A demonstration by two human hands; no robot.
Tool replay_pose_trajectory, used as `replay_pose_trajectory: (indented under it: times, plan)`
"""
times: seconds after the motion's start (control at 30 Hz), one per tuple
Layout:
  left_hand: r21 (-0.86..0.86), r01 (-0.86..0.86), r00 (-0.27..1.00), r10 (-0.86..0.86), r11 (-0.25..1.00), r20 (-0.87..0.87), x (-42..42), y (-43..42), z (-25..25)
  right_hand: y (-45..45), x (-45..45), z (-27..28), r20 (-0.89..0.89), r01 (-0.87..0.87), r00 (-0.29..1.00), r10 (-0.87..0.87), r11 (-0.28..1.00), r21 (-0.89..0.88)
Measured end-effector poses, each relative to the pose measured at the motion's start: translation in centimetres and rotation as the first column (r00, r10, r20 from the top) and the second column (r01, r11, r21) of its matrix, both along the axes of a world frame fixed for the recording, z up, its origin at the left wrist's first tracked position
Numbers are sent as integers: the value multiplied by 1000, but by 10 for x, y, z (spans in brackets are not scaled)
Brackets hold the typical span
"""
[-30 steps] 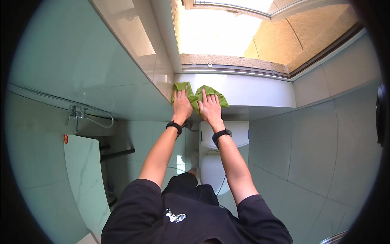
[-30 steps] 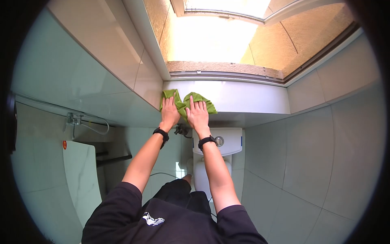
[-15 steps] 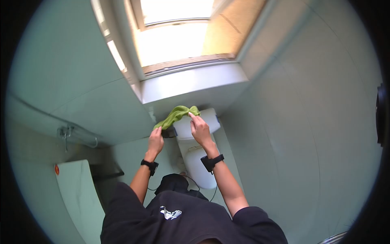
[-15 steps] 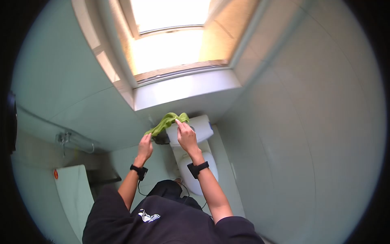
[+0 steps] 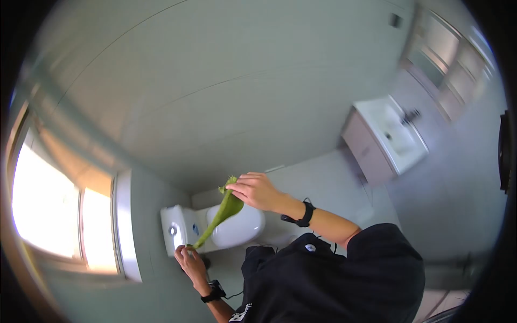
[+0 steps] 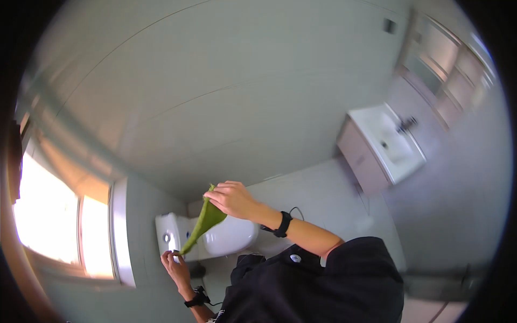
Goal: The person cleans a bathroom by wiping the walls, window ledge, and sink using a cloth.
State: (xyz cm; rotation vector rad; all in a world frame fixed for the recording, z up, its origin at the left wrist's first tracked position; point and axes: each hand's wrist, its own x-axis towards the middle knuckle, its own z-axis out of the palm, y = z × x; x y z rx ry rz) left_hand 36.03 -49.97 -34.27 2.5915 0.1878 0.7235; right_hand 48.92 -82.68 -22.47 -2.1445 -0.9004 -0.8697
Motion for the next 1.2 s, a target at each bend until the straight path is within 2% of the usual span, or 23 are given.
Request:
replay_pose_trajectory:
  times: [0.07, 0.13, 0.17, 0.2, 0.27, 0.33, 0.4, 0.5, 0.63, 0.73, 0.83, 0.93, 0.97, 1.03, 1.07, 1.2]
  plan:
    - [7, 208, 975, -208, 978, 77, 3, -51, 15, -76, -51, 3, 9, 145, 989, -146, 989, 12]
    - [-83, 421, 907, -416, 903, 71, 8, -116, 40, -160, -108, 10, -44, 274, 961, -274, 962, -14]
    - [-109, 456, 887, -461, 883, -19, 43, -114, 24, -166, -94, -13, -76, 336, 938, -337, 942, -30]
    - [-136, 507, 848, -521, 851, -102, 50, -127, 27, -186, -120, -17, -102, 415, 903, -418, 909, -49]
    - [-128, 655, 741, -666, 745, -81, 69, -161, 38, -218, -156, -27, -149, 533, 831, -535, 844, -57]
    - [-148, 747, 635, -762, 648, -129, 82, -193, 51, -239, -206, -23, -231, 675, 698, -678, 730, -105]
    - [-216, 781, 535, -807, 586, -252, 105, -214, 61, -236, -237, -8, -325, 774, 558, -764, 620, -128]
    - [-179, 909, 352, -924, 376, -152, 119, -242, 57, -226, -283, -18, -457, 830, 380, -804, 515, -216]
    - [-198, 922, 293, -934, 333, -206, 117, -257, 77, -214, -316, -33, -644, 770, 113, -756, 476, -424]
    - [-198, 932, 265, -945, 302, -192, 128, -249, 89, -206, -298, -15, -628, 837, 182, -757, 454, -305]
    - [-154, 921, 333, -928, 359, -169, 149, -226, 94, -194, -261, 9, -405, 890, 294, -866, 403, -214]
    - [-120, 880, 436, -881, 460, -182, 162, -197, 90, -180, -231, 20, -468, 858, 294, -833, 446, -254]
    - [-108, 860, 470, -857, 499, -210, 164, -187, 89, -180, -223, 11, -453, 821, 342, -824, 496, -283]
    - [-113, 824, 521, -820, 556, -237, 169, -167, 81, -176, -209, -8, -603, 697, 318, -732, 611, -375]
    - [-130, 817, 515, -812, 562, -274, 170, -157, 77, -175, -201, -14, -663, 626, 294, -688, 663, -411]
    - [-221, 783, 481, -791, 582, -379, 170, -129, 65, -171, -177, -21, -746, 535, 295, -597, 750, -389]
